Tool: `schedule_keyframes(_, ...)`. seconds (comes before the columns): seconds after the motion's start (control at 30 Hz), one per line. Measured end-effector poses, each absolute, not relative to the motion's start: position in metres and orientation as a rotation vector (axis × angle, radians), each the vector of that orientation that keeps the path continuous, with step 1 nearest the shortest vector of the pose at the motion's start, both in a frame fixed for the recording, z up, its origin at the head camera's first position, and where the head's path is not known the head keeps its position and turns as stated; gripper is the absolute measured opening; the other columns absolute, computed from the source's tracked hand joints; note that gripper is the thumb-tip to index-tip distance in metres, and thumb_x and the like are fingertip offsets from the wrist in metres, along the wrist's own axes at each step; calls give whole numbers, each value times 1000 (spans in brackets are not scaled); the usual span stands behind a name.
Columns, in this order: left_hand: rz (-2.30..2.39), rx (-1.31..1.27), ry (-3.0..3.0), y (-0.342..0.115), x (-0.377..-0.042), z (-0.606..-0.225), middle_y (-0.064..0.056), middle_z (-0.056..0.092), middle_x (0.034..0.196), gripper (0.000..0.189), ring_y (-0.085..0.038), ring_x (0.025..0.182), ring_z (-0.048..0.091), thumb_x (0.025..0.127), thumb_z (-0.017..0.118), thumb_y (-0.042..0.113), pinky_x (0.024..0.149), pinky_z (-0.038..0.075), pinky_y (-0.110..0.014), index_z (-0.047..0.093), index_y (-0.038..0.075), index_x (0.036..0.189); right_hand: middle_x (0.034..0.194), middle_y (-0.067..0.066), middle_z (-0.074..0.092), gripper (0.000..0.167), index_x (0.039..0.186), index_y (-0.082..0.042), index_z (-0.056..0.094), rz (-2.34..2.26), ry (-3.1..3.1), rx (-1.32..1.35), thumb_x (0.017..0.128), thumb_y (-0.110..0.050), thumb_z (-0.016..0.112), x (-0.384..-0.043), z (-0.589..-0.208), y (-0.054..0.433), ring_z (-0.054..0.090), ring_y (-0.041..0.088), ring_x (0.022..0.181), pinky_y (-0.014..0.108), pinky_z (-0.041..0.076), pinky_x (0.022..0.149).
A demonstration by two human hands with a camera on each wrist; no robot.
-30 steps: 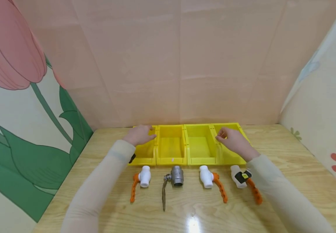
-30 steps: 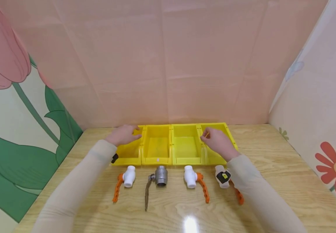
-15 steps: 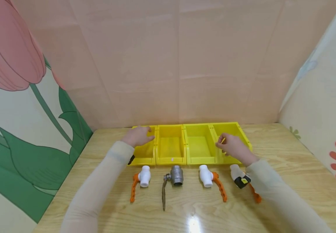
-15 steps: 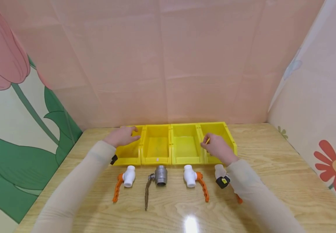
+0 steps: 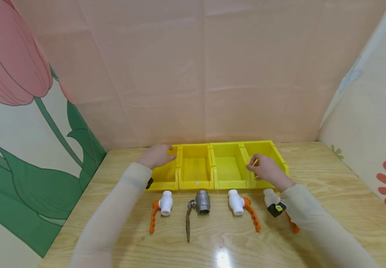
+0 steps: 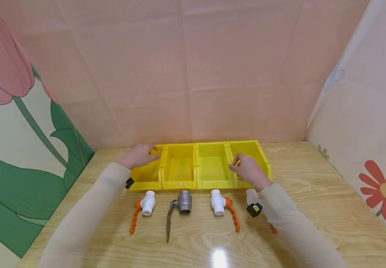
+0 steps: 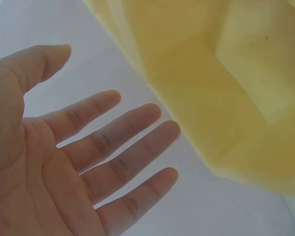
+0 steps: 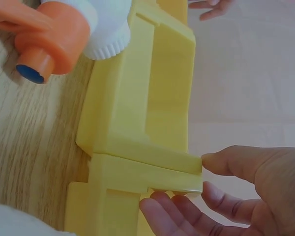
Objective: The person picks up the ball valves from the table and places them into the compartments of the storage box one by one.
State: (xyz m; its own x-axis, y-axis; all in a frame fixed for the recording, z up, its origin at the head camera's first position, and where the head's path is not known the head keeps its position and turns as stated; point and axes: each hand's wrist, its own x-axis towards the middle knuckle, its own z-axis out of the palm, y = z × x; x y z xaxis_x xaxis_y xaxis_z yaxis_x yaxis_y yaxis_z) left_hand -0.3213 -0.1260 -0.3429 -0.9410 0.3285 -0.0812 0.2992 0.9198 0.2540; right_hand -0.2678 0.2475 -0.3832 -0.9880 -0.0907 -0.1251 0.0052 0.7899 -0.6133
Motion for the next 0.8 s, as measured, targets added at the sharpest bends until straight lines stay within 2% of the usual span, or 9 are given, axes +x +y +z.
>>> schedule_keyframes(0.13,449,504,2990,-132,-318,-338,-11,57,136,51,-31,121,56,98,54,40,98,46,-48,53,8,136,84,14,59,24,104,0,49,-954,2849,-68,97,-22,58,-267,-383,246,63,23,69,33,57,63)
schedule_keyframes(0.27,577,498,3021,-139,-310,-332,-11,63,124,44,-27,107,62,99,52,39,85,53,-43,56,10,132,83,13,59,24,104,-1,49,-945,2856,-64,97,-22,59,-267,-383,245,63,22,67,32,56,62)
schedule_keyframes(0.4,759,566,3047,-148,-296,-325,-9,67,112,36,-24,96,64,99,52,37,78,54,-40,61,12,124,82,13,59,24,104,0,49,-939,2849,-50,97,-22,58,-268,-383,245,63,22,68,32,56,62)
schedule_keyframes(0.53,935,598,3039,-160,-279,-319,-9,67,110,31,-26,95,62,100,53,32,80,53,-42,63,12,120,83,13,60,25,104,-1,50,-933,2839,-35,97,-23,59,-270,-383,245,64,23,70,32,57,63)
schedule_keyframes(0.8,1007,495,2833,-179,-257,-355,-7,66,98,20,-21,83,60,97,59,26,69,50,-32,65,11,109,82,12,59,25,104,-1,50,-923,2843,-29,97,-22,59,-271,-382,245,65,25,71,31,56,62)
